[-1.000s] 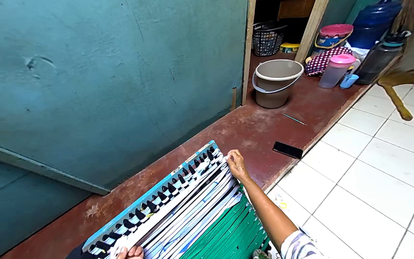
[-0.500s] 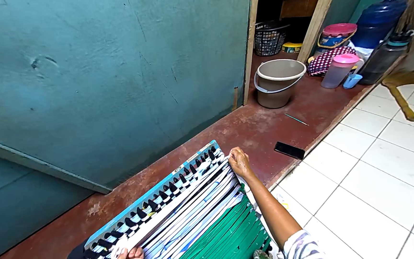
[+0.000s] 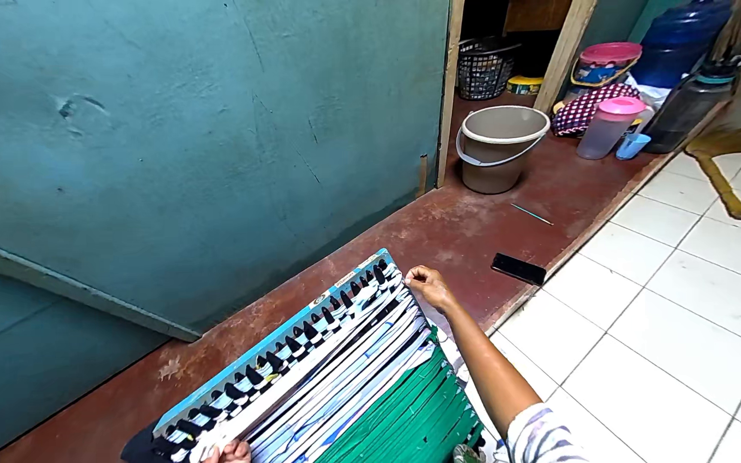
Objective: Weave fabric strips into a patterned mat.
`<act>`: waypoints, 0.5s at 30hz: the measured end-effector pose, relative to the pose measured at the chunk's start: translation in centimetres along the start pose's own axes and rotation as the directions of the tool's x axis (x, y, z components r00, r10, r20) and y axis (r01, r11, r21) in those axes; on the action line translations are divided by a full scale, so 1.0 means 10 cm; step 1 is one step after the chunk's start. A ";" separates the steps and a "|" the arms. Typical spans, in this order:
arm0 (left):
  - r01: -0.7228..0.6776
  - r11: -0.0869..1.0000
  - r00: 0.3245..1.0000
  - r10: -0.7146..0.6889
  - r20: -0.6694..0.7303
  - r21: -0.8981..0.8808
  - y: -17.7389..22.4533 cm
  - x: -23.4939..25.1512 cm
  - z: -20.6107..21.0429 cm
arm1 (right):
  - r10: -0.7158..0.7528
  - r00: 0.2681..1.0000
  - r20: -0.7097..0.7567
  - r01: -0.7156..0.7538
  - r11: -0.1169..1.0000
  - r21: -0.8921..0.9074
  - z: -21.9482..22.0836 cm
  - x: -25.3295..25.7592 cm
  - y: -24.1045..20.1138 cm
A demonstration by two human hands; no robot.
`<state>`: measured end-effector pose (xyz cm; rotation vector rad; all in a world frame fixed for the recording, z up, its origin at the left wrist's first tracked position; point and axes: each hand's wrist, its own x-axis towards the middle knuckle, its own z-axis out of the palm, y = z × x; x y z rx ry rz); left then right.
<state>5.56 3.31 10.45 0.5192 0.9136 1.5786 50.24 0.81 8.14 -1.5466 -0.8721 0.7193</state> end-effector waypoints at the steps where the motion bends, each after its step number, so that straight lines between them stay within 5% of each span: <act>1: -0.019 1.000 1.000 0.019 -0.015 -0.010 0.01 0.02 -0.03 | 0.001 1.000 -0.013 0.000 0.999 0.043 -0.02 -0.04 0.00; 6: -0.171 0.985 0.977 0.173 -0.127 0.029 0.15 0.17 -0.17 | -0.056 0.976 -0.210 0.061 0.998 0.017 0.01 -0.23 -0.10; 9: -0.207 0.958 0.973 0.222 -0.058 0.197 0.21 0.09 -0.15 | -0.234 0.950 -0.207 0.222 0.972 -0.078 0.20 -0.43 -0.24; 12: -0.342 0.868 0.935 0.275 0.225 0.361 0.22 -0.22 0.09 | -0.513 0.857 0.055 0.516 0.854 -0.066 0.60 -0.78 -0.48; 15: -0.551 0.767 0.777 0.327 0.538 0.329 0.13 -0.52 0.31 | -0.694 0.604 0.392 0.706 0.694 0.141 1.03 -1.19 -0.73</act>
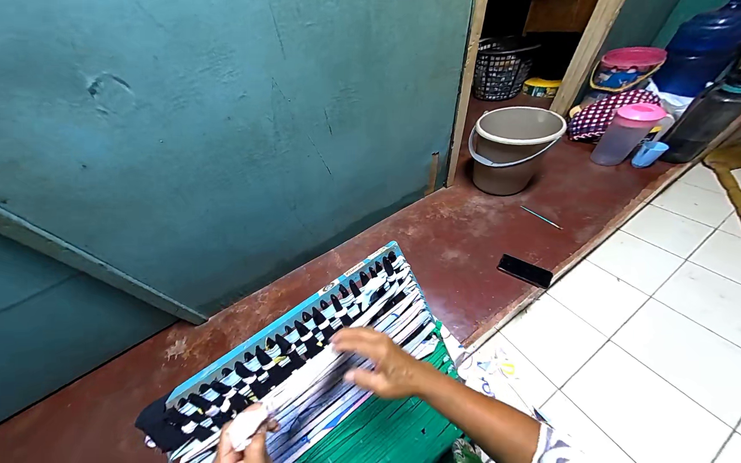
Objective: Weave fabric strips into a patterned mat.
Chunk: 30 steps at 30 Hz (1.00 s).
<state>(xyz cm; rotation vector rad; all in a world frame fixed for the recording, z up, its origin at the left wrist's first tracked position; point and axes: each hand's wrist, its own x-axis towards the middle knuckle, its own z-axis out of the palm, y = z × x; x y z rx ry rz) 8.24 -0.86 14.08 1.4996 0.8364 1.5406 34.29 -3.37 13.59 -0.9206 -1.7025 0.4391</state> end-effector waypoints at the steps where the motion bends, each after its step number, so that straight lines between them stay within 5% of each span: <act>1: -0.091 0.995 0.992 0.087 0.086 0.036 0.01 -0.02 0.08 | -0.084 0.992 0.089 0.079 0.995 0.060 0.12 0.03 -0.11; 5: -0.388 0.885 0.912 0.328 0.247 0.257 0.18 0.00 0.41 | -0.236 0.951 0.197 0.176 0.943 0.283 0.25 0.10 -0.41; 10: -0.418 0.897 0.885 0.366 0.288 0.144 0.08 0.02 0.79 | -0.093 0.987 0.132 0.064 0.977 0.206 0.02 -0.07 -0.39; 14: -0.136 0.991 0.916 0.122 0.383 0.010 -0.18 -0.01 1.12 | 0.180 0.983 0.026 -0.181 0.948 0.261 -0.23 -0.29 -0.16; 17: 0.029 0.981 0.866 -0.120 0.485 0.191 -0.43 0.05 1.37 | 0.413 0.901 -0.132 -0.410 0.911 0.047 -0.47 -0.41 0.13; 20: -0.066 0.852 0.732 -0.313 0.606 0.519 -0.50 0.23 1.66 | 0.427 0.870 -0.247 -0.476 0.859 -0.189 -0.64 -0.45 0.48; 23: -0.165 0.684 0.583 -0.514 0.630 0.711 -0.46 0.40 1.96 | 0.370 0.898 -0.238 -0.423 0.873 -0.241 -0.70 -0.38 0.70; 30: -0.416 0.249 0.477 -0.759 0.443 0.874 -0.32 0.61 2.33 | 0.508 0.861 -0.029 -0.472 0.776 -0.418 -0.69 -0.30 0.88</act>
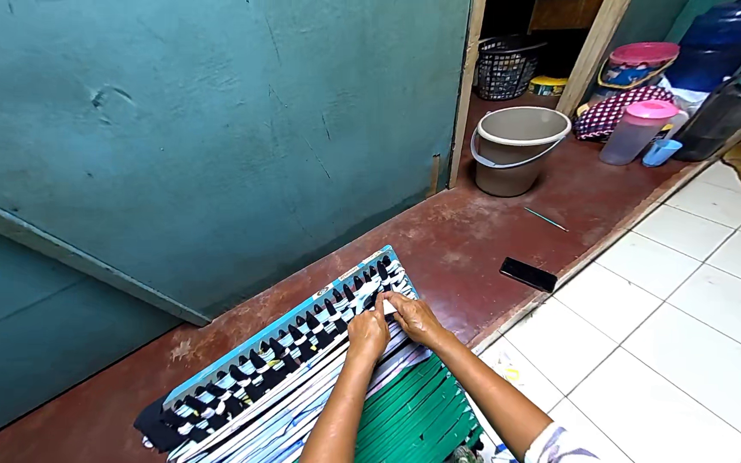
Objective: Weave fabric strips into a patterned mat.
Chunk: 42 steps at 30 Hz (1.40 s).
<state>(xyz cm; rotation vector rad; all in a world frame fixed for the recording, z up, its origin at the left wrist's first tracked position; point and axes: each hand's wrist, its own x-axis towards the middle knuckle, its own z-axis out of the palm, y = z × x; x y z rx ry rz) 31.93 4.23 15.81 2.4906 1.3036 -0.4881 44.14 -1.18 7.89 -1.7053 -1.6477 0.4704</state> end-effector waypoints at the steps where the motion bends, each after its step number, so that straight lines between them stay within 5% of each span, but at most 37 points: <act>1: 0.014 0.999 1.000 -0.014 0.000 0.041 0.02 0.00 0.00 | 0.013 1.000 0.015 -0.012 0.998 -0.062 0.02 -0.01 -0.01; 7: 0.090 0.994 0.995 -0.086 -0.057 0.064 0.03 0.02 0.15 | 0.037 0.993 -0.109 -0.055 0.985 -0.161 0.16 -0.12 0.04; 13: 0.019 0.915 0.999 -0.035 -0.033 -0.402 -0.09 0.24 0.26 | 0.075 0.995 -0.067 -0.080 0.994 -0.074 0.12 -0.12 0.02; 15: -0.017 0.723 0.998 -0.025 -0.052 -0.690 -0.14 0.36 0.33 | 0.070 0.994 -0.082 -0.069 0.998 0.011 0.10 -0.12 0.04; 17: -0.012 0.340 0.999 -0.040 -0.027 -0.940 -0.13 0.40 0.36 | 0.068 0.990 -0.127 -0.048 0.987 0.150 0.09 -0.10 0.10; 19: 0.007 -0.004 1.000 -0.003 0.007 -1.000 -0.14 0.37 0.38 | 0.098 0.978 -0.183 -0.045 0.961 0.274 0.10 -0.05 0.16; 22: 0.007 -0.199 0.999 0.036 0.000 -0.980 -0.20 0.34 0.43 | 0.175 0.963 -0.204 -0.091 0.926 0.367 0.09 0.04 0.19; 25: -0.001 -0.250 0.992 0.125 -0.034 -0.968 -0.27 0.34 0.48 | 0.257 0.943 -0.209 -0.175 0.922 0.344 0.05 0.11 0.16; 30: -0.033 -0.233 0.983 0.168 -0.073 -0.972 -0.28 0.31 0.49 | 0.314 0.939 -0.142 -0.330 0.938 -0.108 0.01 0.23 -0.12; 34: -0.078 -0.210 0.987 0.123 -0.105 -0.975 -0.25 0.27 0.49 | 0.439 0.898 0.005 -0.422 0.867 -0.265 -0.07 0.36 -0.35; 36: -0.175 0.019 0.983 0.066 -0.173 -0.984 -0.24 0.28 0.49 | 0.462 0.886 0.047 -0.435 0.860 -0.268 -0.09 0.38 -0.36; 39: -0.342 0.624 0.914 0.046 -0.403 -0.703 -0.26 0.26 0.48 | 0.393 0.910 0.129 -0.386 0.919 -0.081 -0.13 0.39 -0.20; 42: -0.307 0.868 0.831 0.045 -0.554 -0.390 -0.16 0.20 0.51 | 0.316 0.935 0.161 -0.346 0.913 0.215 -0.10 0.41 0.04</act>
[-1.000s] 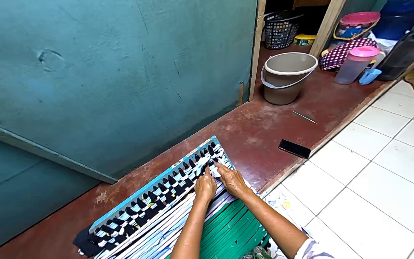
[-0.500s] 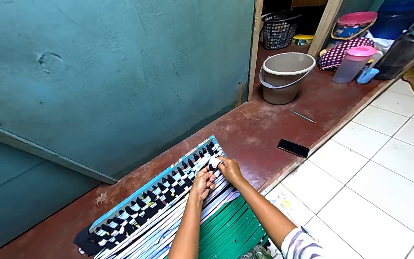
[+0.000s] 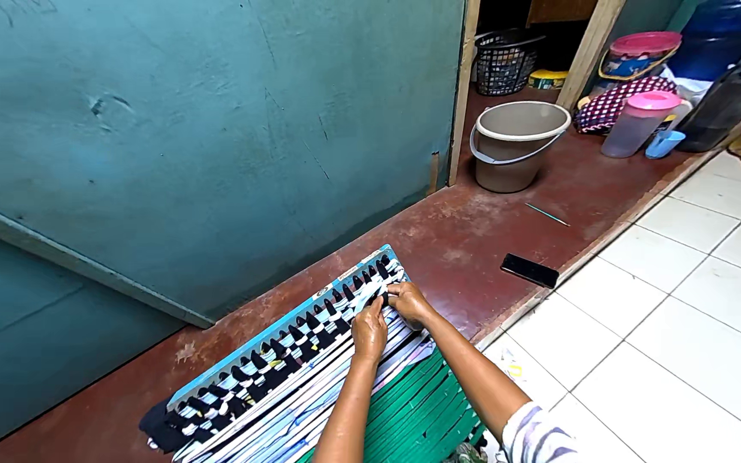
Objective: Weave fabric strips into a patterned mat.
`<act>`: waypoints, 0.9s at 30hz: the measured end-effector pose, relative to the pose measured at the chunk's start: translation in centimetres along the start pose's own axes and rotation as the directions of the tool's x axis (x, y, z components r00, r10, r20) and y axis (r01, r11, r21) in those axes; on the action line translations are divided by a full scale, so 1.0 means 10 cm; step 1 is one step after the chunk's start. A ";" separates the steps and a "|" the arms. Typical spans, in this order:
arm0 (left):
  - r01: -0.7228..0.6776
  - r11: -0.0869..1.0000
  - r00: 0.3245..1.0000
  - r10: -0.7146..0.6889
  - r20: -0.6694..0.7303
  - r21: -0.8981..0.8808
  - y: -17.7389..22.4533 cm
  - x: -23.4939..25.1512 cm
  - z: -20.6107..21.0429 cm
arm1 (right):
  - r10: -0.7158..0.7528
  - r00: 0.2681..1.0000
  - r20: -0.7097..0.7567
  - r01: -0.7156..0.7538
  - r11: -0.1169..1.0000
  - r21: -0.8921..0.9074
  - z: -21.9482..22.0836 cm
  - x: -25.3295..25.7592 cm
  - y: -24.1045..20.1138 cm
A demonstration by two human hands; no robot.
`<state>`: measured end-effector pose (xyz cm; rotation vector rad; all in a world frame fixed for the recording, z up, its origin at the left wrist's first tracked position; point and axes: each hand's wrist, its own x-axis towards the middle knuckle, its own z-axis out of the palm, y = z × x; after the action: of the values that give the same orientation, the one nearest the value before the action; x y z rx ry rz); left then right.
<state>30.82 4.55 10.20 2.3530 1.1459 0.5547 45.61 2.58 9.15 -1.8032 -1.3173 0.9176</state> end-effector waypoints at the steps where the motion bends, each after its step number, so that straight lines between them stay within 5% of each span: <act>1: -0.012 0.998 0.998 0.016 -0.054 0.059 0.02 -0.02 0.04 | -0.005 1.000 0.025 0.004 0.999 0.039 -0.01 0.01 0.03; 8: -0.061 0.998 0.945 0.069 -0.319 0.035 -0.05 0.05 0.21 | 0.009 0.998 0.068 -0.011 0.999 0.038 -0.05 0.03 0.01; 14: 0.112 0.993 0.992 -0.109 -0.060 0.045 0.04 0.10 -0.01 | -0.065 0.990 0.124 0.056 0.996 0.072 -0.09 0.01 0.06; 19: 0.262 0.954 0.963 -0.248 0.106 -0.144 -0.02 0.25 -0.13 | -0.115 0.986 0.122 0.109 0.992 0.057 -0.08 -0.04 0.10; 24: 0.218 0.901 0.963 -0.261 -0.066 -0.376 0.01 0.14 -0.05 | -0.122 0.991 -0.062 0.125 0.991 0.048 -0.04 -0.23 0.02; 27: 0.165 0.690 0.936 -0.336 -0.109 -0.705 -0.05 -0.07 -0.20 | -0.190 0.968 -0.165 0.195 0.981 0.017 -0.13 -0.34 0.00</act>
<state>29.06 4.71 11.42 1.4820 1.0848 0.9768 45.92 -0.90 10.21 -1.6538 -1.3381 0.6686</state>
